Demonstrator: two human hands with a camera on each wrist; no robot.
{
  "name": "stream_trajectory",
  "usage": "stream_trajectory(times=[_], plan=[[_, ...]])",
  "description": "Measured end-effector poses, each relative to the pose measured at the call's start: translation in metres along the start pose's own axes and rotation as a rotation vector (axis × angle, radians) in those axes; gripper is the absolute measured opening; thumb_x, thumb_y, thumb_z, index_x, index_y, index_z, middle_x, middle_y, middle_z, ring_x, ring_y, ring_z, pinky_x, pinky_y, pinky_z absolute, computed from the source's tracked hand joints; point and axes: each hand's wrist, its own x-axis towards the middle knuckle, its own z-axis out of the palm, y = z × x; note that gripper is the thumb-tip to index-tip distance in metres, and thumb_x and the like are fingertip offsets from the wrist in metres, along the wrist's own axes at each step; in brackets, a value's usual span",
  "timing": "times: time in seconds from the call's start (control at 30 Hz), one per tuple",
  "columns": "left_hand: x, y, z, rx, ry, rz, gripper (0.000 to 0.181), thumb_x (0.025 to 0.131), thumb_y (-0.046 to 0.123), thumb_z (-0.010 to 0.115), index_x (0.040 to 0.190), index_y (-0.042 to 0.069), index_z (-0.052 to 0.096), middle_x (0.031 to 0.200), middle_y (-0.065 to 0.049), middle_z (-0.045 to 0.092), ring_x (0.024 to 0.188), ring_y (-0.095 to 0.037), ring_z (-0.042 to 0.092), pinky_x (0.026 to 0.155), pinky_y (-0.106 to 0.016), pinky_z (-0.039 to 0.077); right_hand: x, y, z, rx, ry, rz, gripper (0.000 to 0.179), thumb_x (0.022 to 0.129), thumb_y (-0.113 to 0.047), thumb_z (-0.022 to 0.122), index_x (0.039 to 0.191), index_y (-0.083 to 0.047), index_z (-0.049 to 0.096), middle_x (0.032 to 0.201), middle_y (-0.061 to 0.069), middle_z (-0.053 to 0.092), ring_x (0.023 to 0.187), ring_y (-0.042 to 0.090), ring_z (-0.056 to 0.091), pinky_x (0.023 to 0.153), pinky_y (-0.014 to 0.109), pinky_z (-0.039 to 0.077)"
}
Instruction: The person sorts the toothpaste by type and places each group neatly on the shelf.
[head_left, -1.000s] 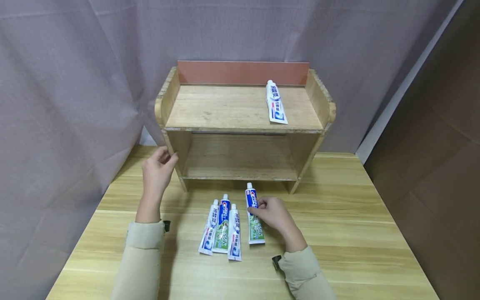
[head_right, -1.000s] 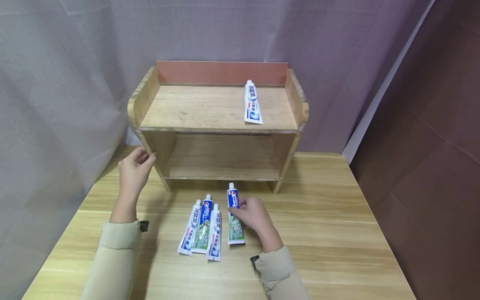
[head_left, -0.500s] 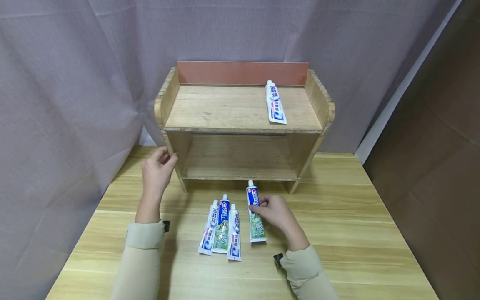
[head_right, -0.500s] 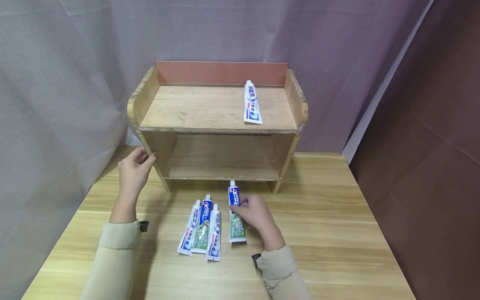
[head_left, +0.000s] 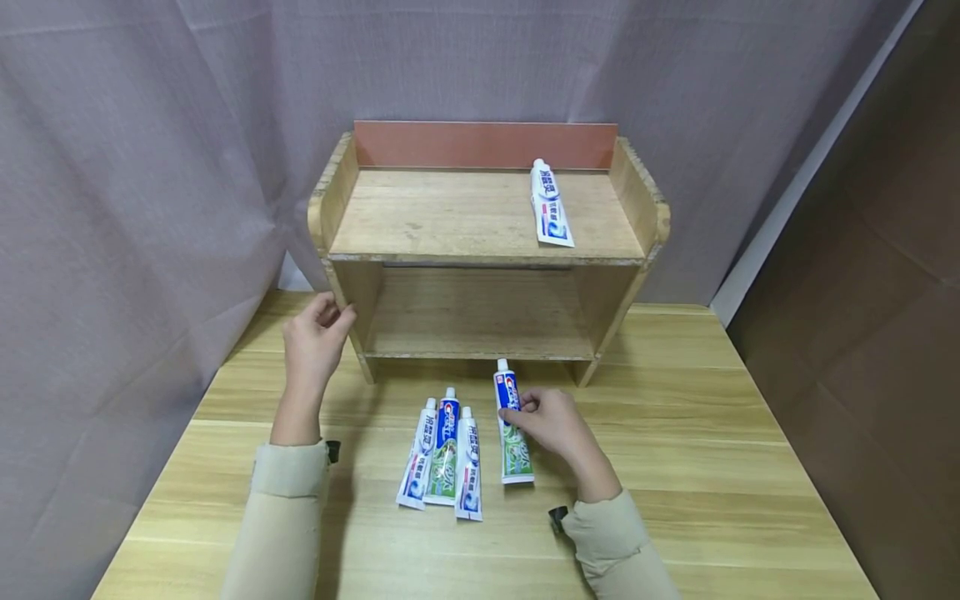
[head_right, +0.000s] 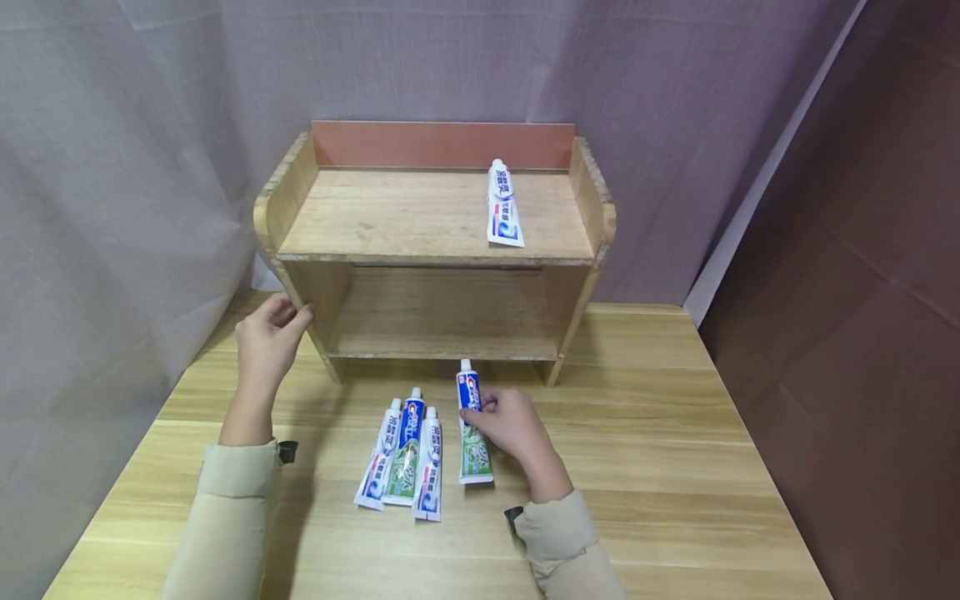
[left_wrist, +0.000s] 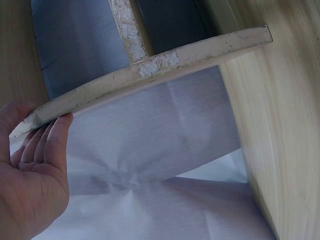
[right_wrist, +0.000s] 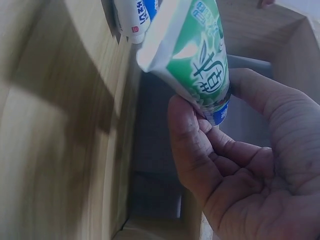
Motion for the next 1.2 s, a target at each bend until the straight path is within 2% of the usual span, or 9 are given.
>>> stream_trajectory(times=[0.13,0.47,0.9,1.2], plan=[[0.000,0.000,0.000,-0.002,-0.003,-0.018,0.017,0.090,0.017,0.072,0.103,0.007,0.075,0.095,-0.010,0.077,0.086,-0.022,0.074,0.064,-0.006,0.050,-0.001,-0.002,-0.002,0.004,0.000,-0.002,0.028,0.084,-0.033,0.081,0.089,-0.008,0.068,0.076,0.002,0.065,0.064,0.017,0.058,0.054,0.029,0.050],[0.000,-0.001,0.000,-0.001,-0.004,-0.022,0.016,0.091,0.020,0.072,0.102,0.009,0.076,0.091,-0.009,0.077,0.083,-0.023,0.074,0.058,-0.009,0.050,-0.002,-0.006,-0.006,0.009,0.007,-0.009,0.029,0.083,-0.032,0.082,0.090,-0.007,0.068,0.077,0.003,0.066,0.066,0.017,0.059,0.056,0.029,0.052],[0.001,0.001,-0.001,-0.011,-0.003,-0.014,0.017,0.090,0.018,0.072,0.103,0.007,0.075,0.094,-0.010,0.077,0.087,-0.023,0.075,0.063,-0.006,0.050,-0.004,-0.010,-0.008,0.009,0.017,-0.011,0.029,0.083,-0.033,0.082,0.090,-0.008,0.069,0.078,0.002,0.066,0.067,0.018,0.060,0.059,0.030,0.053],[0.001,0.000,0.000,-0.013,0.002,-0.017,0.017,0.090,0.018,0.072,0.102,0.007,0.076,0.095,-0.009,0.077,0.087,-0.022,0.075,0.064,-0.007,0.050,-0.002,-0.011,-0.010,-0.013,0.026,-0.051,0.030,0.084,-0.034,0.081,0.089,-0.007,0.068,0.077,0.003,0.066,0.066,0.017,0.060,0.057,0.027,0.053]])
